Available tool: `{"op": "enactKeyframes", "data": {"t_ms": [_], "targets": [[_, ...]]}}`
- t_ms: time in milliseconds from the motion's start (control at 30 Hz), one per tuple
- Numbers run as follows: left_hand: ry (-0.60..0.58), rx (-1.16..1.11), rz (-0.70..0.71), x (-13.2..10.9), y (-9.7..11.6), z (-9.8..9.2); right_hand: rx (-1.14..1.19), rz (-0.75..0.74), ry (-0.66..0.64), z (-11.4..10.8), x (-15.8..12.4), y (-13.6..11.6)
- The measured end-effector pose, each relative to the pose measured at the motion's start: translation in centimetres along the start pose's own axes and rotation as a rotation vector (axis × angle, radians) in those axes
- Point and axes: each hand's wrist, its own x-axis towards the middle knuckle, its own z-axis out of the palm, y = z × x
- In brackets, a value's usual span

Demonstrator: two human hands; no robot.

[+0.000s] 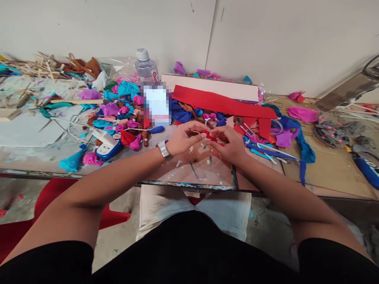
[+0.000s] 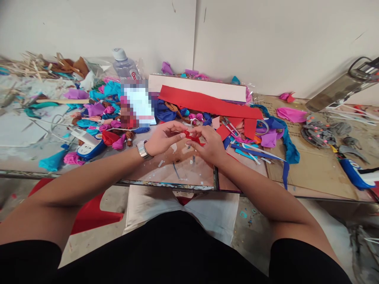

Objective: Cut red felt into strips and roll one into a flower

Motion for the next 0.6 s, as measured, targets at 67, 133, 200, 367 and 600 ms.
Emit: {"op": "enactKeyframes", "data": {"t_ms": [67,133,200,367,600], "targets": [[0.02,-0.019,-0.012,0.03,0.15,-0.08,-0.02,-0.018,0.028,-0.09,0.08,-0.22],[0.023,-0.029,-0.016,0.05,0.23,-0.12,-0.041,-0.064,0.039,-0.15,0.18,-0.27],[0.023,-0.027,-0.008,0.06,0.24,-0.1,-0.049,-0.094,0.042,-0.18,0.27,-0.17],[0.024,-0.005,0.02,0.14,0.07,0.03,-0.049,-0.092,0.028,-0.12,0.25,0.08],[-0.003,0.018,0.063,0.07,-0.06,0.16,-0.053,-0.042,-0.004,0.12,-0.09,0.37]]}}
